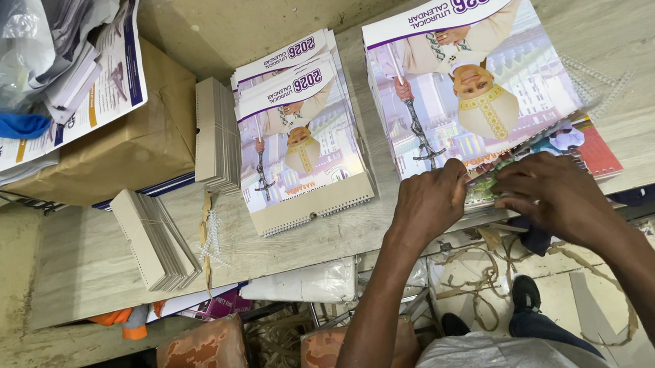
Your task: The person assembles wall calendars by inserting metal spiral rings into the punched holes of stacked calendar pages. They repeatedly pick up a ring, thread it through the holes, and close it to bind the pages, then place the finished calendar on a growing stack.
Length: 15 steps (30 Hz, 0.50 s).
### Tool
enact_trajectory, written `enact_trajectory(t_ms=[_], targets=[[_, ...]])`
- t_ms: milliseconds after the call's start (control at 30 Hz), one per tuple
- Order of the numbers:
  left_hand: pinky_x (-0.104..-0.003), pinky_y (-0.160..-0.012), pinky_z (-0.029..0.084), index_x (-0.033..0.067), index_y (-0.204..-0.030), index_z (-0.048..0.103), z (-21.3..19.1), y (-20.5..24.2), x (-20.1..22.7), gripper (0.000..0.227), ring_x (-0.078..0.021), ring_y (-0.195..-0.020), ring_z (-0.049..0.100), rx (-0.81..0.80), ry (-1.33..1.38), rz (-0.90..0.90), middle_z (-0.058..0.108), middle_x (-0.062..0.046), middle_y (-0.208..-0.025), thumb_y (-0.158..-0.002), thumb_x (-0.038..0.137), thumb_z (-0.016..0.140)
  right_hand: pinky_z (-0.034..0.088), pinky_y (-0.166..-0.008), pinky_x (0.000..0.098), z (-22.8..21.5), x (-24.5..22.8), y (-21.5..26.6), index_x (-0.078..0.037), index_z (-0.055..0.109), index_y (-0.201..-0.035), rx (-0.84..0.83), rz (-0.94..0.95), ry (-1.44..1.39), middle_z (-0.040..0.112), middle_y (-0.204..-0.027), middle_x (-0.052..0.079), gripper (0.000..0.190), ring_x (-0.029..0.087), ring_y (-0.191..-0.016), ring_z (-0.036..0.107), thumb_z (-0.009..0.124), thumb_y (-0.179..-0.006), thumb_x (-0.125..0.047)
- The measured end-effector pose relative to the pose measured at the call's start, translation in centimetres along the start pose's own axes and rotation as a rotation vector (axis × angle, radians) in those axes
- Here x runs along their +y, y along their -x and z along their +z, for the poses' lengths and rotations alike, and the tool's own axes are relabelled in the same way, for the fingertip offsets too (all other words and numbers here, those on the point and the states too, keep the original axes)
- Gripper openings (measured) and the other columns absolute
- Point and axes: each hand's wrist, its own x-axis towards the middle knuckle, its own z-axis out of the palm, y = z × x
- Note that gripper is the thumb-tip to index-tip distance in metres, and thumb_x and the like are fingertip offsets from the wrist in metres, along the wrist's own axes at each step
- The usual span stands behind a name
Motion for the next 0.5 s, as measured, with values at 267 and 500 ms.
enact_trajectory(t_ms=[267,500], targets=[[-0.052,-0.056,0.042,0.0120,-0.112,0.059,-0.8,-0.2,-0.4,0.014,-0.0424,-0.067,0.064,-0.077,0.057,-0.034,0.074,-0.012,-0.083,-0.105,0.021,0.050,0.054,-0.089,0.0338,-2.4,1.0,-5.5,-0.041,0.091,-0.090,-0.477,0.143,-0.057,0.082,-0.112,-0.021,0.010,0.011,-0.114,0.071,0.082,-0.088,-0.041],[-0.048,-0.078,0.052,0.0225,-0.110,0.073,-1.8,-1.3,-0.6,0.027,-0.0297,-0.100,0.074,-0.274,0.008,-0.099,0.081,-0.001,-0.110,-0.091,0.043,0.074,0.053,-0.090,0.0337,-3.9,-1.7,-8.0,-0.047,0.090,-0.091,-0.681,0.285,0.136,0.081,-0.113,-0.028,0.015,0.006,-0.111,0.073,0.077,-0.084,-0.045]])
